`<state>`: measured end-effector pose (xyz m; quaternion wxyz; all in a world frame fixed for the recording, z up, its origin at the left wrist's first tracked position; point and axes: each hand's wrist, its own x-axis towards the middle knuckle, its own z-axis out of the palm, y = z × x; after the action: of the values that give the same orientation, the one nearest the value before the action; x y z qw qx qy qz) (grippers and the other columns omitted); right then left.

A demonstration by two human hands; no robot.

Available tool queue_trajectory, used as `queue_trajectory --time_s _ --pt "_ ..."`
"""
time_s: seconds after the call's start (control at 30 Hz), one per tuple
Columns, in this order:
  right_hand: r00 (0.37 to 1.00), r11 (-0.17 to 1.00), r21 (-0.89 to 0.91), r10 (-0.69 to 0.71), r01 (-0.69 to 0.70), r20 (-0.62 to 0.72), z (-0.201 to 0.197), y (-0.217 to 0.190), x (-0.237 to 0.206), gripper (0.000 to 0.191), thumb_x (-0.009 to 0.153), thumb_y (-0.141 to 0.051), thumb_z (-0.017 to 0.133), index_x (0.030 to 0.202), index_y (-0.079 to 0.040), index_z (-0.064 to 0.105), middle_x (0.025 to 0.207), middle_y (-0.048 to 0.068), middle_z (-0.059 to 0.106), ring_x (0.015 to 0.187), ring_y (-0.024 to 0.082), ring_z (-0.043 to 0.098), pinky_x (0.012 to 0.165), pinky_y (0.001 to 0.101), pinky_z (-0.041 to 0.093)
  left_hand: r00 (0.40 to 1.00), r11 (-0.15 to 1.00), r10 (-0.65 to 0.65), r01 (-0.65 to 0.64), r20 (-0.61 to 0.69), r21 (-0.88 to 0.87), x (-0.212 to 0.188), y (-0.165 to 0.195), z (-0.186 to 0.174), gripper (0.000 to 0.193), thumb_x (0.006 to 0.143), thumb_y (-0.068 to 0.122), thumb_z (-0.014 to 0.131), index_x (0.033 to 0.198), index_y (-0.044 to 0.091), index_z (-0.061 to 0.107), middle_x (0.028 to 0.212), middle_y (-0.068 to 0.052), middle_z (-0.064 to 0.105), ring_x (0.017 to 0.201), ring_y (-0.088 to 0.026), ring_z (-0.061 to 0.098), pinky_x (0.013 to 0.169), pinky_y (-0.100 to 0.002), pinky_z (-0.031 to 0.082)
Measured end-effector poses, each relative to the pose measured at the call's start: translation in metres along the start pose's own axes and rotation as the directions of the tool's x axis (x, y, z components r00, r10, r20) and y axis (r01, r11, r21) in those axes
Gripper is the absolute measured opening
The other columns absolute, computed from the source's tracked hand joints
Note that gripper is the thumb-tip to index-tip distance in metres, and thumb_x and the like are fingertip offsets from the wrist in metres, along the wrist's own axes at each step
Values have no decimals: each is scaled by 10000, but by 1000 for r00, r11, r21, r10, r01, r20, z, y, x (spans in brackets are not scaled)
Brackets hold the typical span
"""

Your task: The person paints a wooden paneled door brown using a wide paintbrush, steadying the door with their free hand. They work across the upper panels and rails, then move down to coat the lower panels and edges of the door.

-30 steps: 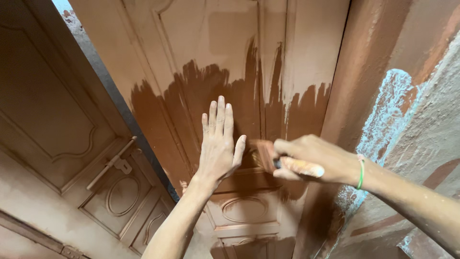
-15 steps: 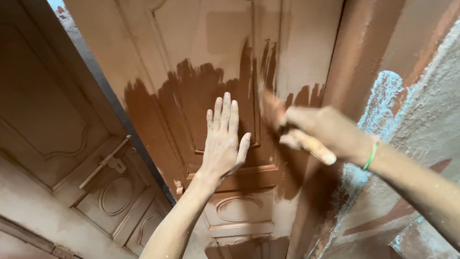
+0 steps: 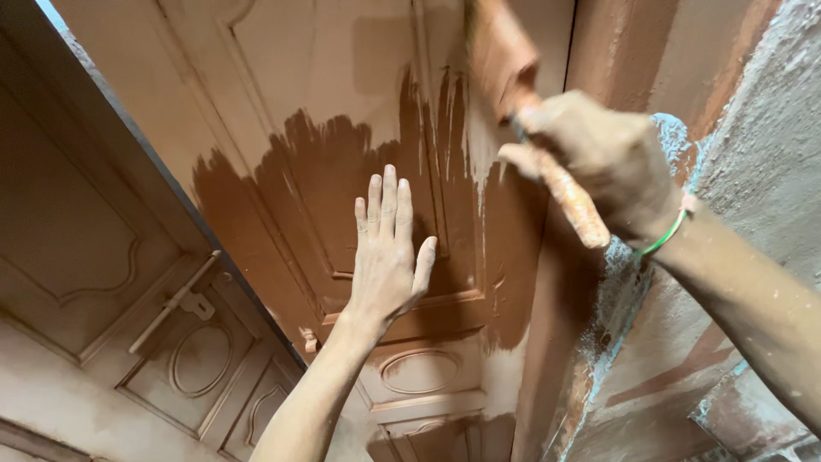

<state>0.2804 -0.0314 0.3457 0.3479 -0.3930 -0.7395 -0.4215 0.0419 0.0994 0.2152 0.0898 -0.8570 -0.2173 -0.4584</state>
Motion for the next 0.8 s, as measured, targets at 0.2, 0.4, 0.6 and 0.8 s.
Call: queue_trajectory --time_s 0.2,0.4,0.6,0.8 --pt "974 960 276 -11 -53 227 14 -9 -17 273 930 -286 721 1063 -77 606 818 108 676 641 242 675 567 339 558 1000 1000 -14 14 6 3 -2 -3 1 810 989 277 596 1601 -74 199 1701 -265 109 1595 -426 82 1288 -561 63" --pt "527 899 217 18 -381 850 14 -58 -46 356 892 -395 732 978 -115 529 674 120 668 645 350 664 593 455 524 1000 1000 11 -10 15 -24 -11 3 -3 814 992 278 598 1599 -79 192 1699 -267 107 1593 -428 79 1284 -571 63" --pt "856 927 237 140 -289 497 -11 -38 -28 223 884 -308 721 1015 -152 630 774 59 716 610 226 709 528 345 559 1000 1000 16 -16 6 -12 -1 1 4 813 991 279 602 1594 -89 198 1694 -278 109 1592 -436 79 1287 -570 64" --pt "995 949 -302 -71 89 72 -45 -8 -8 221 948 -84 692 1164 -109 658 1063 114 708 744 211 714 553 292 546 1000 1000 -5 5 20 -5 7 1 9 815 983 278 607 1588 -95 208 1692 -279 114 1589 -435 82 1285 -565 65"
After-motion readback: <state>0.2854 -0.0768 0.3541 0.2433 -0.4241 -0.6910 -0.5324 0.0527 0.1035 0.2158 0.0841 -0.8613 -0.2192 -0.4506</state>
